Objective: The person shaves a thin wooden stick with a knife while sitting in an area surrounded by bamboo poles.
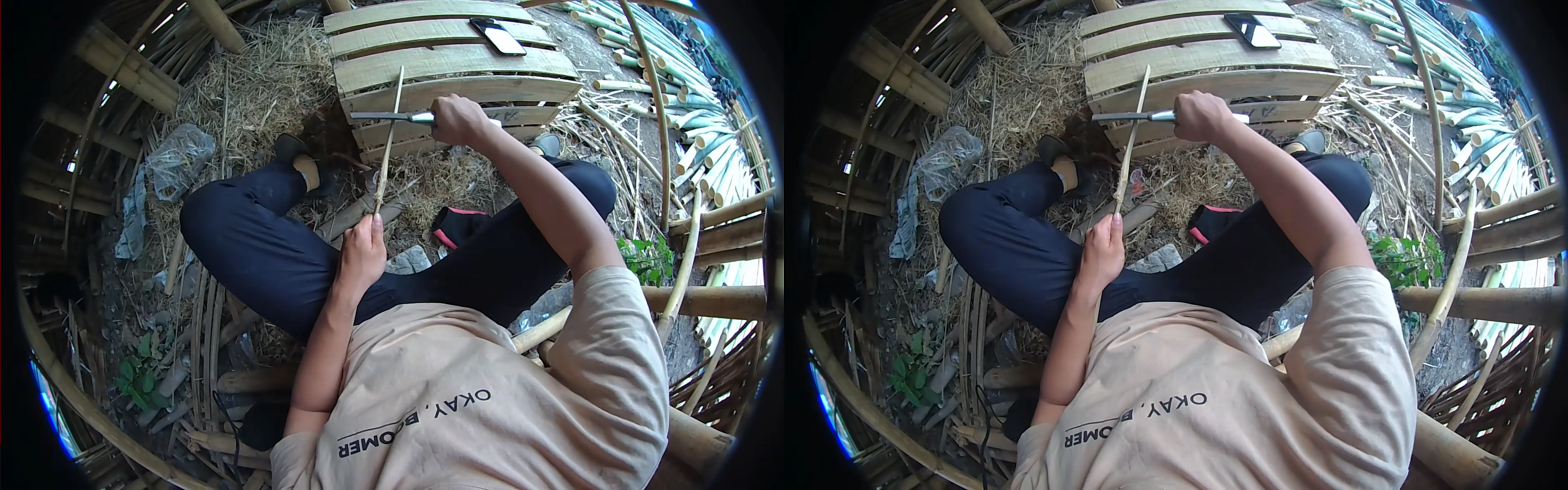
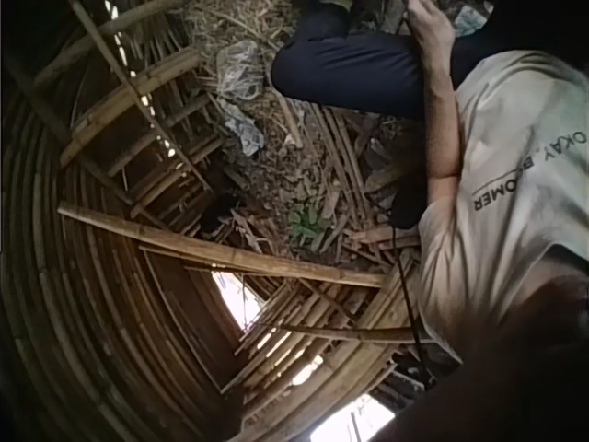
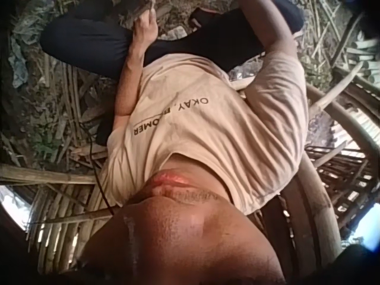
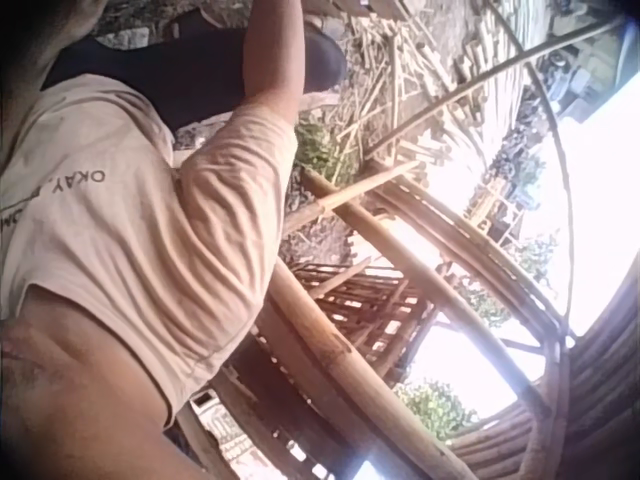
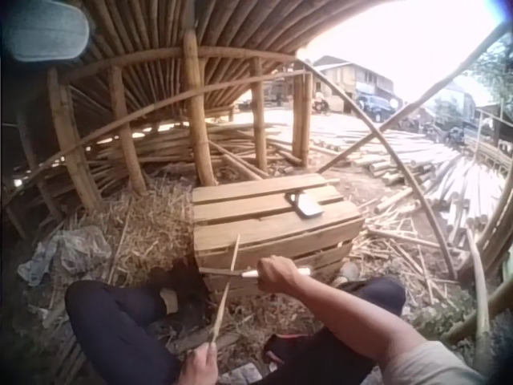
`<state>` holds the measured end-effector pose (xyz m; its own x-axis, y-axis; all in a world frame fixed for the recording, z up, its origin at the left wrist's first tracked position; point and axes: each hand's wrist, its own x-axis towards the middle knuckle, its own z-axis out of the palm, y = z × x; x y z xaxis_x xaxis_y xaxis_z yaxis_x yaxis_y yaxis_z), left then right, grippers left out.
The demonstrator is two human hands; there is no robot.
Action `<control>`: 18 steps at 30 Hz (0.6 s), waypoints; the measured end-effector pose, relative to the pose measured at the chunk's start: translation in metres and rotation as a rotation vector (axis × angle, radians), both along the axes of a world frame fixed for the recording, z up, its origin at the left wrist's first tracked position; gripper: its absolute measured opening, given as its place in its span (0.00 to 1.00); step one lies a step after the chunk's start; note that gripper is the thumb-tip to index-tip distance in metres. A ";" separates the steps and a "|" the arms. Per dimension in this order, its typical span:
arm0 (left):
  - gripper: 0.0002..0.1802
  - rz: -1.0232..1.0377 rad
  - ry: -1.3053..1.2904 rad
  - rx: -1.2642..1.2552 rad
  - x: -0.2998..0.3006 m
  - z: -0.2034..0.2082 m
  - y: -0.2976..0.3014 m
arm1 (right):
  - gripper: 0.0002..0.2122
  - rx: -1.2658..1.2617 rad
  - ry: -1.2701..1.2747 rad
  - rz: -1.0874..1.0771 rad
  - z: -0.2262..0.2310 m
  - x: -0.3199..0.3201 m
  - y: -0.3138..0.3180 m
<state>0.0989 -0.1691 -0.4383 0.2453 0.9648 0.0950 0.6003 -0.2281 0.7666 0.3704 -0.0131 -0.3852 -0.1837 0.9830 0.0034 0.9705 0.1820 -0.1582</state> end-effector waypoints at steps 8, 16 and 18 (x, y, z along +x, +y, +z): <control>0.21 0.002 0.010 -0.020 0.008 0.008 -0.001 | 0.10 0.096 0.044 -0.171 0.001 0.022 0.009; 0.21 0.008 0.014 -0.008 0.003 0.007 -0.005 | 0.10 0.092 0.028 -0.163 0.004 0.025 0.012; 0.21 0.003 -0.003 0.001 0.003 0.007 -0.004 | 0.10 0.104 0.036 -0.163 0.006 0.025 0.015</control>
<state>0.1015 -0.1735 -0.4318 0.2421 0.9654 0.0967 0.5988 -0.2271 0.7680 0.3956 0.0015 -0.3790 -0.0198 0.9938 0.1098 0.9825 0.0397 -0.1818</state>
